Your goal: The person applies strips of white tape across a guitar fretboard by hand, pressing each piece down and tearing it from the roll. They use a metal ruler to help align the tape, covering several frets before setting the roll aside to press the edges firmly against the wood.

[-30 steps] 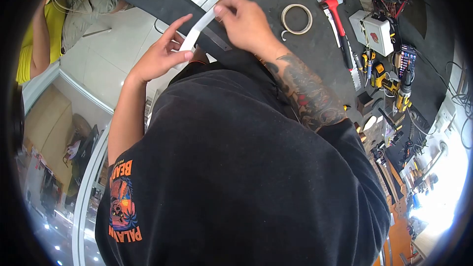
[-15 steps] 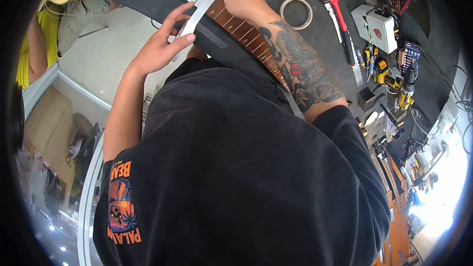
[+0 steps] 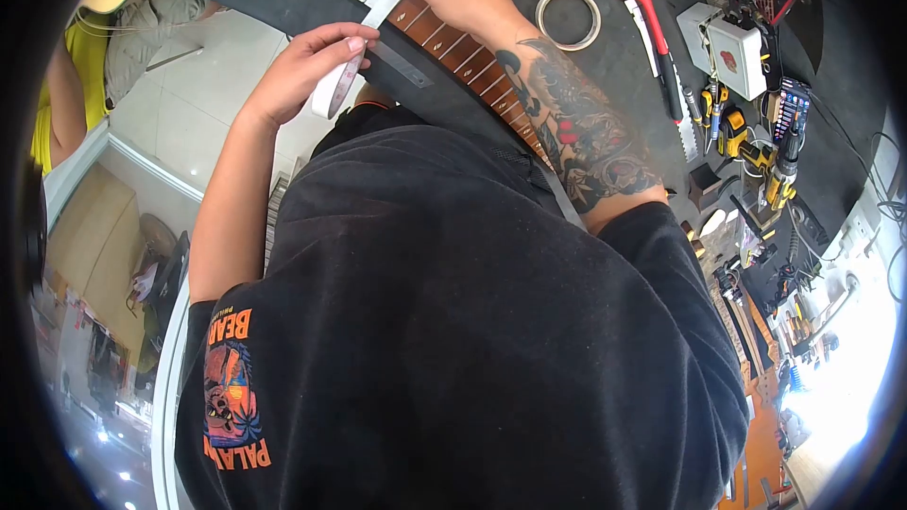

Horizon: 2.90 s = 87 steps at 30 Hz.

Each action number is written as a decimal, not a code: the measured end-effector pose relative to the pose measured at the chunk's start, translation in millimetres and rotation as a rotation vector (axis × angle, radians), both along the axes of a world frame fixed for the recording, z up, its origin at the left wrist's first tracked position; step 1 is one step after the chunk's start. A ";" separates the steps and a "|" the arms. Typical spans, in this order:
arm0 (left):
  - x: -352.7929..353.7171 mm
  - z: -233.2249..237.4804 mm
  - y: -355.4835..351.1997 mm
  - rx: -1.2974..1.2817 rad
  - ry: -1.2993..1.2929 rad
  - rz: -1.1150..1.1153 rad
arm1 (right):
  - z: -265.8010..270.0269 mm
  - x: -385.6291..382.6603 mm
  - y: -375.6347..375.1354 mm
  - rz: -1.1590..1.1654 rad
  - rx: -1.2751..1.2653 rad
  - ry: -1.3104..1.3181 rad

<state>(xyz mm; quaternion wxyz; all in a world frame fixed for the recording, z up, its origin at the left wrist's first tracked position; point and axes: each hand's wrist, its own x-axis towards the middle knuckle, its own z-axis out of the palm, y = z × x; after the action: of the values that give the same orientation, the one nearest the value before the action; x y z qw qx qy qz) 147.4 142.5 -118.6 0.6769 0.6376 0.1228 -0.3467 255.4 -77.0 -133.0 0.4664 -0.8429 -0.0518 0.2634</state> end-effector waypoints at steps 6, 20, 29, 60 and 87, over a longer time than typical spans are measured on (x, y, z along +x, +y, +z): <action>-4.1 -10.2 -4.1 -0.063 0.077 0.120 | -14.5 -3.0 0.1 -0.088 0.057 0.016; -5.1 -12.6 -0.5 -0.091 0.040 0.116 | -7.4 -0.7 2.0 -0.054 0.028 0.021; -3.5 -10.4 -3.7 -0.052 0.012 0.114 | -9.8 -1.9 1.0 -0.080 0.072 0.070; -1.2 -9.1 -6.4 -0.036 0.060 0.135 | -7.9 -2.7 1.0 -0.073 0.048 0.051; -1.0 -10.7 -6.9 -0.019 0.070 0.126 | -11.4 -3.5 0.5 -0.094 0.057 0.059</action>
<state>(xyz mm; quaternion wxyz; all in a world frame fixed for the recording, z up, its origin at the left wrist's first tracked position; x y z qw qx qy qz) 146.4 135.6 -129.3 0.6987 0.6096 0.1830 -0.3267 251.9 -76.5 -144.4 0.5032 -0.8228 -0.0057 0.2641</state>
